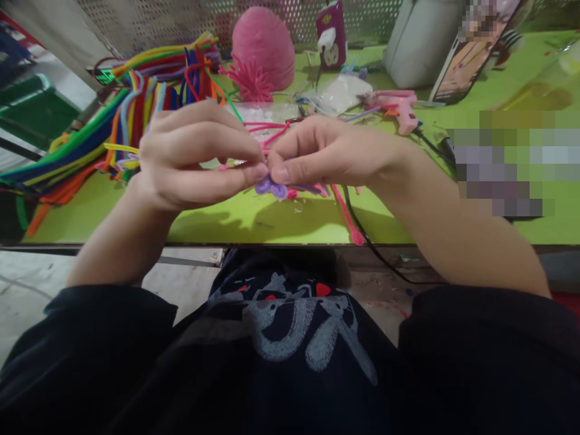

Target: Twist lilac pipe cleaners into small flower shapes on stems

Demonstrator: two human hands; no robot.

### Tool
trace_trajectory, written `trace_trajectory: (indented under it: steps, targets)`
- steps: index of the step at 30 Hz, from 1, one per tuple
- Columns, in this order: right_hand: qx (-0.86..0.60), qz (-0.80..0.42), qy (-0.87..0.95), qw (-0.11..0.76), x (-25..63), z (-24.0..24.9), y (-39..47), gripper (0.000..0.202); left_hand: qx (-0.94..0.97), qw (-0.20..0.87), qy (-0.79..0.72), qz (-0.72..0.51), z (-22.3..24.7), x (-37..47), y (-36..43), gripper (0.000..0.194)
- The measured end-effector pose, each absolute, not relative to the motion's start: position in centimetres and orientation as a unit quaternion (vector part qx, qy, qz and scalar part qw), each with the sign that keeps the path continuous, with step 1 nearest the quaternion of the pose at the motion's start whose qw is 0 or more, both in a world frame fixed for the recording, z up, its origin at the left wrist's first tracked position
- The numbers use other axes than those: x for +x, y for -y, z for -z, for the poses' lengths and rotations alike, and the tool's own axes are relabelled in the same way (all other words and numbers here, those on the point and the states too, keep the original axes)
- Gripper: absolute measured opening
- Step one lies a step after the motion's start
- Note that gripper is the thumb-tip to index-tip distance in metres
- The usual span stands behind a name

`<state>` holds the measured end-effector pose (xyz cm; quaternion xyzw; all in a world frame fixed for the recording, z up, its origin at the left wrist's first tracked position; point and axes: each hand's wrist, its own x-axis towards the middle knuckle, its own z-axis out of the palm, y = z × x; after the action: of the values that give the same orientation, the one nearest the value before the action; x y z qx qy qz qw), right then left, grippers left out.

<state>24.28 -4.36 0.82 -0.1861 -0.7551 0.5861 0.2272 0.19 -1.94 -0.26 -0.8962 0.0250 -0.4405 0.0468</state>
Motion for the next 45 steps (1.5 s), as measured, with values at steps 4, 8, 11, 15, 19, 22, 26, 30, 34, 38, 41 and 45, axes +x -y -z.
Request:
trace_trajectory:
  steps: [4,8,11,15,19,22,26,30,34,38,41,45]
  targets:
    - [-0.242,-0.506,0.789,0.251,25.0,-2.3,5.2,0.028,-0.877,-0.162,0.021,0.452,0.3,0.4,2.3,0.010]
    - [-0.323,-0.423,0.822,0.200,25.4,-3.5,6.0,0.029,-0.878,-0.303,0.096,0.357,0.2,0.8,2.6,0.036]
    - [-0.343,-0.429,0.821,0.154,25.3,-3.6,6.0,0.021,-0.900,-0.286,0.122,0.306,0.3,0.7,2.5,0.042]
    - [-0.321,-0.463,0.800,0.206,25.1,-3.2,5.6,0.022,-0.897,-0.249,0.125,0.344,0.8,0.4,2.2,0.044]
    - [-0.281,-0.518,0.766,0.257,24.9,-3.0,5.5,0.036,-0.876,-0.262,0.129,0.384,1.5,0.6,2.3,0.039]
    - [-0.328,-0.501,0.760,0.253,24.7,-3.2,5.8,0.034,-0.853,-0.334,0.124,0.381,1.7,1.2,2.4,0.039]
    - [-0.303,-0.487,0.772,0.273,24.6,-3.2,5.8,0.017,-0.825,-0.365,0.172,0.395,1.5,1.6,2.6,0.054]
    - [-0.291,-0.557,0.716,0.305,24.6,-2.6,5.7,0.040,-0.814,-0.310,0.217,0.441,1.2,0.9,2.6,0.046]
    - [-0.273,-0.589,0.687,0.326,24.3,-2.0,6.0,0.046,-0.785,-0.327,0.202,0.486,1.3,0.5,2.5,0.036]
    - [-0.301,-0.468,0.695,0.456,23.8,-1.1,6.4,0.025,-0.715,-0.482,0.132,0.489,1.8,1.8,2.2,0.038]
    - [-0.316,-0.443,0.664,0.512,23.1,-0.3,6.5,0.023,-0.676,-0.536,0.133,0.489,2.3,3.0,2.3,0.044]
    - [-0.337,-0.468,0.651,0.494,22.5,0.4,6.3,0.036,-0.649,-0.528,0.149,0.527,2.7,3.7,2.7,0.033]
